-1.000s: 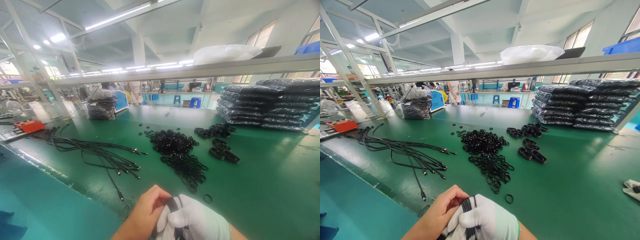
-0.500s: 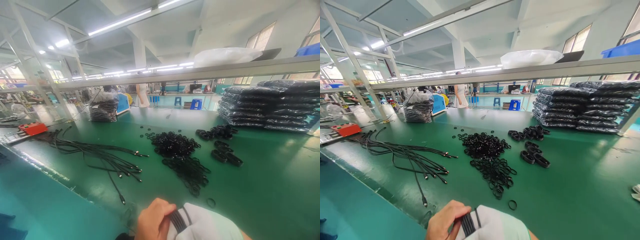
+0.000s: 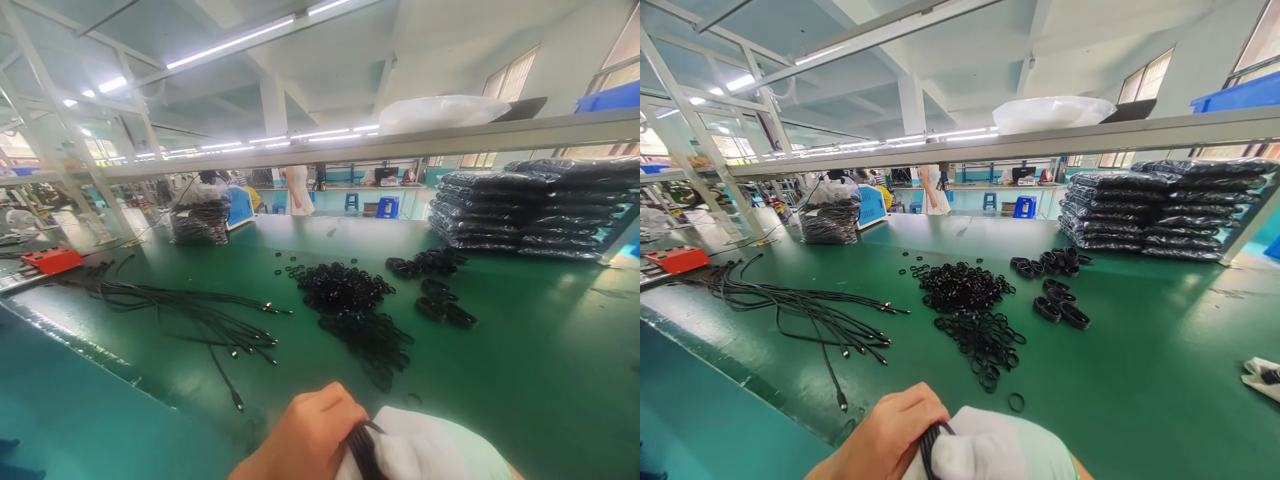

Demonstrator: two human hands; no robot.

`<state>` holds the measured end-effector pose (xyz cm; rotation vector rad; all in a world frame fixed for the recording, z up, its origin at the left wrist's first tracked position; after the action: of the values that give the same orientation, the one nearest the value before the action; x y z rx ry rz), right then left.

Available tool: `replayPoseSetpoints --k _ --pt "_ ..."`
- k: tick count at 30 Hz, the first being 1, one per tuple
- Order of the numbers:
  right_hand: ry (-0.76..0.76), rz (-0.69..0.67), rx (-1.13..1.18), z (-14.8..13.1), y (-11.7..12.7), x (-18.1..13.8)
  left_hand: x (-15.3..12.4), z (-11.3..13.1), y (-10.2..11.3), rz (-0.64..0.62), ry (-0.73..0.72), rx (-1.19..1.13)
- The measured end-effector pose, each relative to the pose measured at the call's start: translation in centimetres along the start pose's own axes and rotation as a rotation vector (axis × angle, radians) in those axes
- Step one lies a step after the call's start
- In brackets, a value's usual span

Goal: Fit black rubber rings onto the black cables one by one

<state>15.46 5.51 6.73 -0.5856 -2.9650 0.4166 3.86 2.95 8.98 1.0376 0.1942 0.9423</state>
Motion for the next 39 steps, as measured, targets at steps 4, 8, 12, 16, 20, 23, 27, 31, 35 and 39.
replayPoseSetpoints --k 4,8,12,16,20,23,27,31,35,39 --pt "-0.024 0.011 0.047 -0.7 1.0 -0.8 0.2 0.6 1.5 -0.040 0.062 -0.067" --pt "0.026 0.301 -0.038 -1.9 2.8 -1.4 0.3 0.1 2.3 -0.090 0.231 -0.060" --pt "-0.088 0.217 -0.170 -2.1 0.6 0.6 0.8 -0.4 2.0 -0.155 0.295 -0.051" --pt "-0.085 0.052 0.024 -0.7 -0.6 3.0 1.0 -1.3 1.6 -0.171 0.410 -0.012" --pt "-0.011 -0.062 0.274 1.8 0.3 3.9 1.3 -1.7 1.4 -0.155 0.453 -0.070" --pt "0.061 -0.116 0.371 2.5 0.6 4.0 1.5 -1.9 1.4 -0.135 0.485 -0.132" --pt "0.024 -0.055 0.344 2.2 0.5 3.8 1.1 -2.8 1.5 -0.025 0.559 -0.295" --pt "-0.003 0.005 0.321 1.7 0.4 3.5 0.5 -3.8 1.0 0.019 0.662 -0.451" --pt "-0.033 0.074 0.264 1.7 0.2 3.4 0.4 -4.4 0.3 0.067 0.750 -0.479" --pt "-0.113 0.079 0.201 2.1 -0.2 3.6 0.7 -4.6 -0.1 0.061 0.828 -0.250"
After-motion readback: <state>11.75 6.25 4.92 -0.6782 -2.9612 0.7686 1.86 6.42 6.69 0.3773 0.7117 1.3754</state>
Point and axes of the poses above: each hand's wrist, its own x-axis towards the middle knuckle, its own y-axis out of the back of the hand, z = x × y, the point moved 5 cm from there along x, towards the middle knuckle, and after that the axes turned 8 degrees about -z, right-handed, at the moved point
